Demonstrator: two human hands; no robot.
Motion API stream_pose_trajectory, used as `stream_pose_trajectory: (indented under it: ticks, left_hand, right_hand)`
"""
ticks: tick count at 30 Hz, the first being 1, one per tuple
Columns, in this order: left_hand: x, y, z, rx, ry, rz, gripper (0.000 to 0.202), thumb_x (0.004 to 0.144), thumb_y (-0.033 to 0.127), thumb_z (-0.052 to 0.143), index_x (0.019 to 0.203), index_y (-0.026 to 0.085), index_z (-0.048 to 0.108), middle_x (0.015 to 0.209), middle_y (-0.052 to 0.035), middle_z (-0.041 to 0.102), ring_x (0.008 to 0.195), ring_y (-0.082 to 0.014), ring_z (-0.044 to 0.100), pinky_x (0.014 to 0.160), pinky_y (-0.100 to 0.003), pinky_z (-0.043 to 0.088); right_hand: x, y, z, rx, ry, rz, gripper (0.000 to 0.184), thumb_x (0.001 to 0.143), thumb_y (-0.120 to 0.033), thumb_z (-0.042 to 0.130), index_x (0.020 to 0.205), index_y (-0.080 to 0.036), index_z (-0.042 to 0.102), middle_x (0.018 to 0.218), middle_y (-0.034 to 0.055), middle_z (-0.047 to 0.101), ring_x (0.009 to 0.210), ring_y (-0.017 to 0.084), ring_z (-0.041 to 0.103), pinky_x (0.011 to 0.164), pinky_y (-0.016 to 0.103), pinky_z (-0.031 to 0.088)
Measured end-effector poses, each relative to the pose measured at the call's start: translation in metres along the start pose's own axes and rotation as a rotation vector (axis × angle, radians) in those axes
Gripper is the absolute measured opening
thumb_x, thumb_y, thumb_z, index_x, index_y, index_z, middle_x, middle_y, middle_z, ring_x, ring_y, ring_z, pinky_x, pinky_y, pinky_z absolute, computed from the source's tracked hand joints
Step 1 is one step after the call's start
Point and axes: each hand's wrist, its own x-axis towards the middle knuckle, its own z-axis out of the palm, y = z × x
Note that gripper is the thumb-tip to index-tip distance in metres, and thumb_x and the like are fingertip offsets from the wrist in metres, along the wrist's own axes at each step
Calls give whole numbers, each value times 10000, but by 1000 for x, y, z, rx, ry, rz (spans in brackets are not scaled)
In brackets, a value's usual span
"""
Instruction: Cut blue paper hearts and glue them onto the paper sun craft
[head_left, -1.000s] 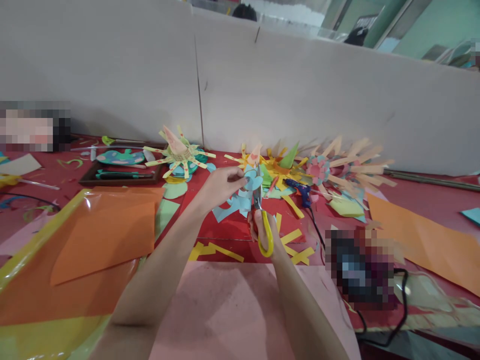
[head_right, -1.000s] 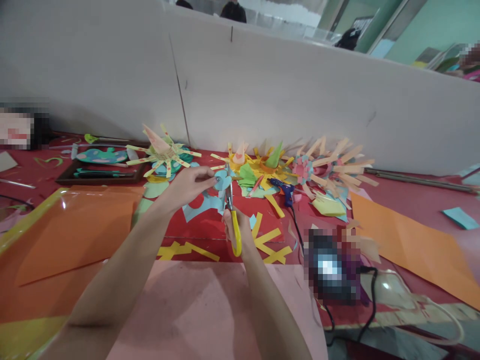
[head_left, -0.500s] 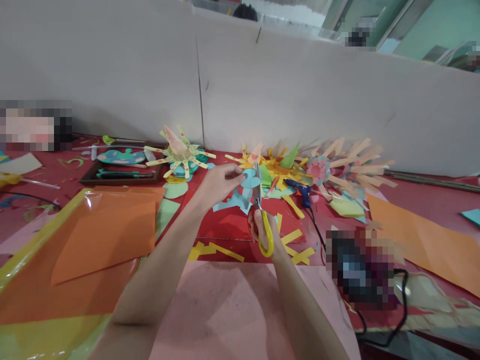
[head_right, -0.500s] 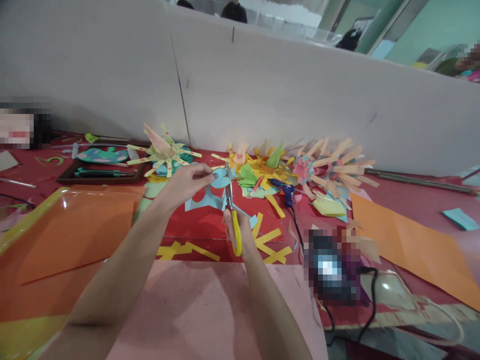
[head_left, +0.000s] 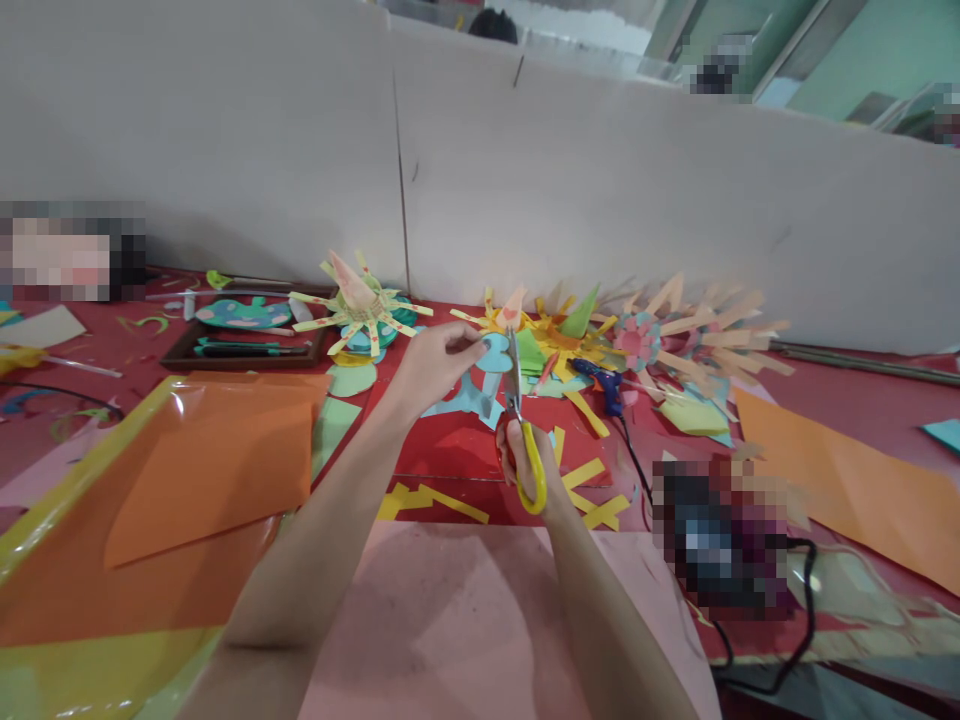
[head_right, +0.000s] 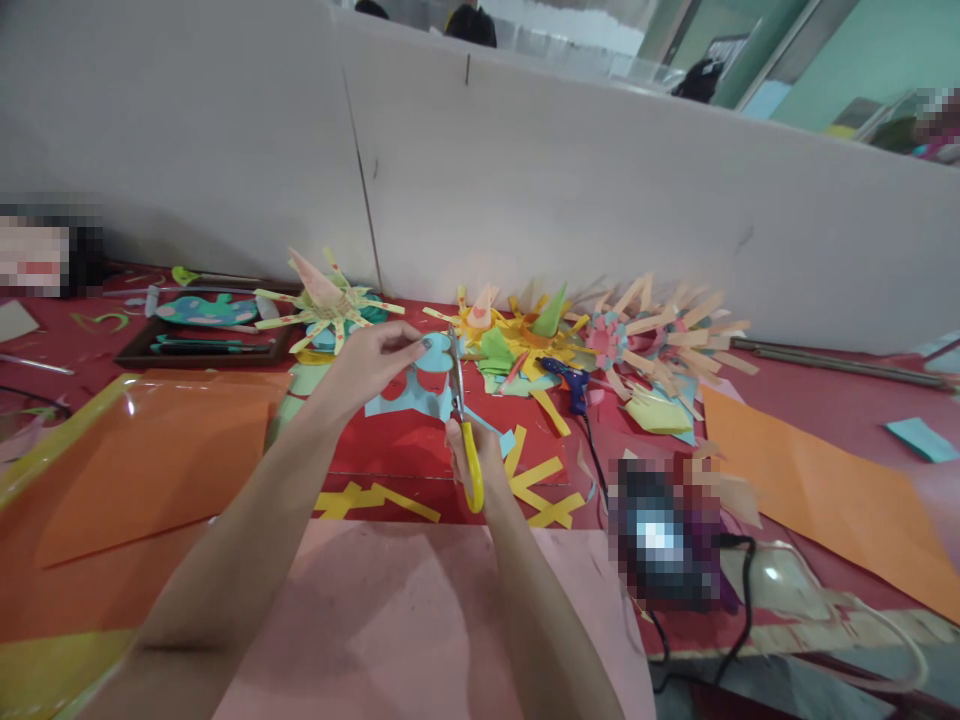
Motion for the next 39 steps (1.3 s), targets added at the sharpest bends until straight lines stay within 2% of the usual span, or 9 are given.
stream_pose_trajectory:
  ticks: [11, 19, 34, 39]
  left_hand:
    - [1, 1, 0, -16, 66, 7, 123, 737, 276, 564, 704, 166, 608, 680, 6, 612, 635, -105, 534, 627, -219, 412]
    - [0, 0, -1, 9, 81, 3, 153, 759, 302, 539, 707, 167, 587, 627, 17, 539, 581, -98, 473, 553, -222, 358]
    - [1, 1, -6, 10, 115, 1, 129, 750, 284, 544, 705, 170, 584, 593, 31, 502, 557, -89, 438, 557, -222, 363]
    - [1, 1, -7, 3, 118, 6, 134, 748, 289, 546, 700, 169, 577, 599, 30, 505, 560, -89, 438, 555, -220, 360]
  right_hand:
    - [0, -1, 2, 3, 2, 3, 515, 781, -708, 419, 656, -208, 404, 408, -83, 331, 283, 59, 335, 293, 189, 249]
    - [0, 3, 2, 6, -16, -19, 493, 803, -676, 428, 663, -203, 415, 428, -86, 329, 290, 51, 326, 293, 186, 251]
    - [-1, 2, 0, -103, -22, -28, 480, 830, -644, 413, 636, -206, 398, 423, -72, 360, 324, 54, 339, 322, 195, 255]
    - [-2, 2, 1, -59, -30, 2, 476, 819, -648, 432, 646, -204, 410, 412, -81, 346, 305, 55, 336, 310, 194, 252]
